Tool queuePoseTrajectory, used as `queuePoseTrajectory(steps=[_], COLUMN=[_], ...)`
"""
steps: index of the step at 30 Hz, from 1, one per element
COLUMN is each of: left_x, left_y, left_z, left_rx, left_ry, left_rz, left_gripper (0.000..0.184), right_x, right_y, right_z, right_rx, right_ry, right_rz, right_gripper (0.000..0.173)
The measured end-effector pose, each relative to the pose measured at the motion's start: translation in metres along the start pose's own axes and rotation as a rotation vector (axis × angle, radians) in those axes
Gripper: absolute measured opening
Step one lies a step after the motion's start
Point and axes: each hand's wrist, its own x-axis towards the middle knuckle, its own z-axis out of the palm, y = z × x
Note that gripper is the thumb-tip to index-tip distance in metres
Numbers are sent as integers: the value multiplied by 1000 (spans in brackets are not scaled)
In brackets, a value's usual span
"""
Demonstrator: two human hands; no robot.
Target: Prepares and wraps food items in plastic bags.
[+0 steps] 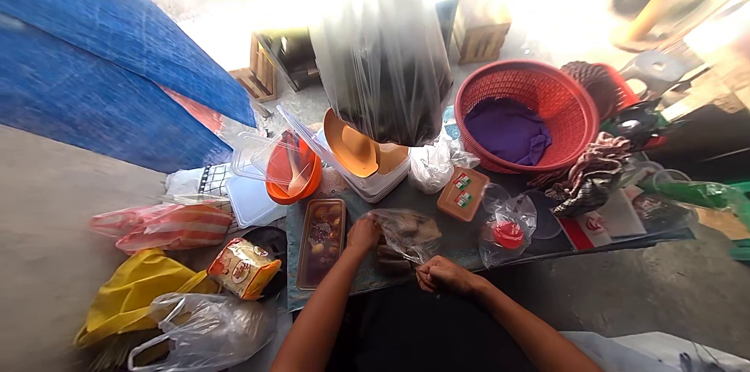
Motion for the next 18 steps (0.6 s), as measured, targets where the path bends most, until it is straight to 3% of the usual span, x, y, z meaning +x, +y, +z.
queuePoseTrajectory(steps=[3, 8, 11, 14, 18], left_x=[-8, -26, -37, -52, -68], left_y=[-6, -7, -6, 4, 22], left_z=[6, 27, 30, 26, 18], left_rx=[-55, -200, -429, -698, -970], left_ry=[102, 320, 451, 596, 569], left_rz=[62, 117, 143, 188, 147], left_gripper=[41, 37, 31, 26, 28], right_x=[9, 46, 75, 88, 90], right_y=[-16, -11, -5, 7, 8], right_z=[10, 6, 4, 1, -2], right_rx=[-216, -550, -879, -1115, -1235], right_ry=[134, 238, 313, 589, 775], right_rz=[126, 235, 281, 65, -388], right_gripper=[54, 34, 38, 37, 26])
